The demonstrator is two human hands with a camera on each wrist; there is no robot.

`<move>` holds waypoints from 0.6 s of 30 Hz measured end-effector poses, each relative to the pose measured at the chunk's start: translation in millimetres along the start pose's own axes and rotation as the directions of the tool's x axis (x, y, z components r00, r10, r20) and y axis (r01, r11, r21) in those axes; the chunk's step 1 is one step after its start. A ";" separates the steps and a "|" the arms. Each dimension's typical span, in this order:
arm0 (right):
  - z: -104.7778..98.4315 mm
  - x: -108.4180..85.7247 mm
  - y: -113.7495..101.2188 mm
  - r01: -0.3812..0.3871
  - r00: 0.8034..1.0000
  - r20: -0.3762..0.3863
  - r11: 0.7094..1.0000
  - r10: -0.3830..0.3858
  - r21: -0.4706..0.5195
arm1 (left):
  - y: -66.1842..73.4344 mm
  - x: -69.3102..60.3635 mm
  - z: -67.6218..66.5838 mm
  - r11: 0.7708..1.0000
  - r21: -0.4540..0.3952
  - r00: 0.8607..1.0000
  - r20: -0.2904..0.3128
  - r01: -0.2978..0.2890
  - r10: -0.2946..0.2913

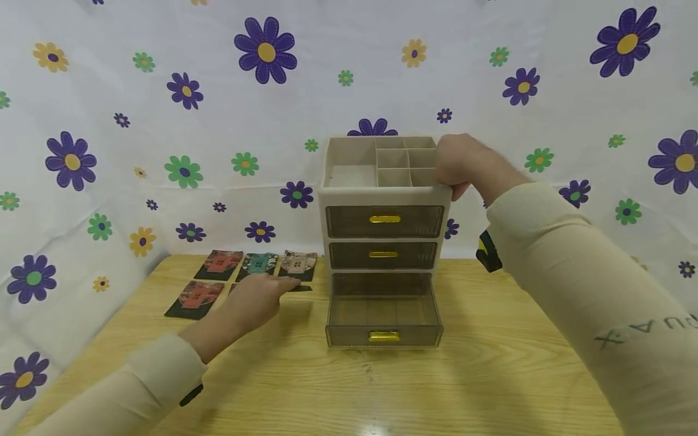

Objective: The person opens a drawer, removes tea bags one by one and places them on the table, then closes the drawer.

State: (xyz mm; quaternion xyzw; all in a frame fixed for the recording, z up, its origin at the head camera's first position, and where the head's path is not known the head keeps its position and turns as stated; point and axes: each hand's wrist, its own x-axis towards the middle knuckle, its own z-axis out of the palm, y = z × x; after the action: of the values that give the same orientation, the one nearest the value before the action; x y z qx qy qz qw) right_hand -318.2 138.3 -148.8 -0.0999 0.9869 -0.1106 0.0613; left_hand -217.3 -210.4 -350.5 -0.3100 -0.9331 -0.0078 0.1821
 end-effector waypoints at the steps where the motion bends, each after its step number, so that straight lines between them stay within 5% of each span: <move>1: 0.4 0.2 -0.5 0.004 1.000 0.000 1.000 -0.004 -0.004 | -0.9 -2.4 5.3 1.000 0.007 1.000 0.020 -0.011 0.010; 7: 1.3 -0.7 -1.6 -0.006 1.000 -0.013 1.000 0.006 -0.010 | -2.4 -7.4 25.9 0.997 -0.043 0.987 0.150 -0.057 0.063; 18: 3.8 -0.9 -1.1 -0.001 1.000 -0.003 1.000 0.001 -0.025 | -6.9 -4.7 34.9 0.985 -0.164 0.941 0.339 0.049 0.010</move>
State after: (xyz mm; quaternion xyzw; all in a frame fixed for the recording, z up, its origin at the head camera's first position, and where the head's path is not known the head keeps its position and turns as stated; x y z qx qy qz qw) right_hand -316.6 136.6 -152.2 -0.1000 0.9884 -0.0984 0.0585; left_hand -229.5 -214.3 -384.1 -0.3117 -0.9495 -0.0357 -0.0079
